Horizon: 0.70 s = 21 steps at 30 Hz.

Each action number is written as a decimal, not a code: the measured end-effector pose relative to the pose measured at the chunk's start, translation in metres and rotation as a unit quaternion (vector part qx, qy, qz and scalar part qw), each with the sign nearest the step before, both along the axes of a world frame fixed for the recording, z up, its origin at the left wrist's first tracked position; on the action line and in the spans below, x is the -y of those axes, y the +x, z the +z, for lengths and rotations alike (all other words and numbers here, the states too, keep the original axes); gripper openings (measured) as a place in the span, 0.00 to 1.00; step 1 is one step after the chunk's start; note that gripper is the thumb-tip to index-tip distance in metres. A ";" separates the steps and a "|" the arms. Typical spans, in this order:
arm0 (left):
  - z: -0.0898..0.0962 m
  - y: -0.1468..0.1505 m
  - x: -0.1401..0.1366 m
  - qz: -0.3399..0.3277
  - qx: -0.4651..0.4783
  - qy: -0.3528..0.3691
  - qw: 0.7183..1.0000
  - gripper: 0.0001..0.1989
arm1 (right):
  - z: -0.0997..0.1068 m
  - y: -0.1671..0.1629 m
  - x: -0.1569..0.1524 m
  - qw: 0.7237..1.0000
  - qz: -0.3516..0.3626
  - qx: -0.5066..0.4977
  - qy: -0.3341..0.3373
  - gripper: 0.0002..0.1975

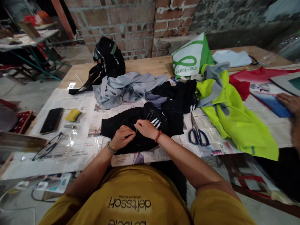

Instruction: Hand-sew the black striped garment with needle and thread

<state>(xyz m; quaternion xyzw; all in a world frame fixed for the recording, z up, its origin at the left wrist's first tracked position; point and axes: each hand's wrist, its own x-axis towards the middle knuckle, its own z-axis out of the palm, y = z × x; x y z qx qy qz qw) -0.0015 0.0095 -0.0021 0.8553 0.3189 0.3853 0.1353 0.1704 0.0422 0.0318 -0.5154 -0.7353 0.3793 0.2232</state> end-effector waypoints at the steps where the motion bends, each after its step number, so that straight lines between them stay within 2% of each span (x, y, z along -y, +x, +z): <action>1: 0.001 0.000 0.000 0.002 -0.001 0.012 1.000 0.06 | 0.000 0.000 0.001 1.000 0.002 -0.003 0.000 0.14; 6: 0.002 0.000 0.000 0.052 0.019 0.041 0.998 0.05 | 0.000 -0.003 0.010 1.000 0.025 -0.010 -0.009 0.12; 11: 0.003 0.000 -0.001 0.061 0.021 -0.019 0.998 0.04 | 0.000 0.000 0.008 0.998 0.054 0.013 -0.016 0.13; 13: 0.004 0.000 -0.002 0.067 0.028 -0.070 0.995 0.05 | 0.003 0.006 0.005 0.998 0.061 -0.010 0.033 0.13; 15: 0.005 -0.001 -0.002 0.069 0.042 -0.127 0.989 0.05 | 0.008 0.014 0.003 0.991 0.024 -0.041 0.128 0.12; 18: 0.008 -0.002 -0.003 0.060 0.071 -0.198 0.976 0.05 | 0.015 0.025 0.008 0.960 -0.059 -0.071 0.264 0.11; 21: 0.008 -0.003 -0.004 0.057 0.096 -0.243 0.964 0.05 | 0.013 0.029 0.024 0.934 -0.076 -0.083 0.338 0.10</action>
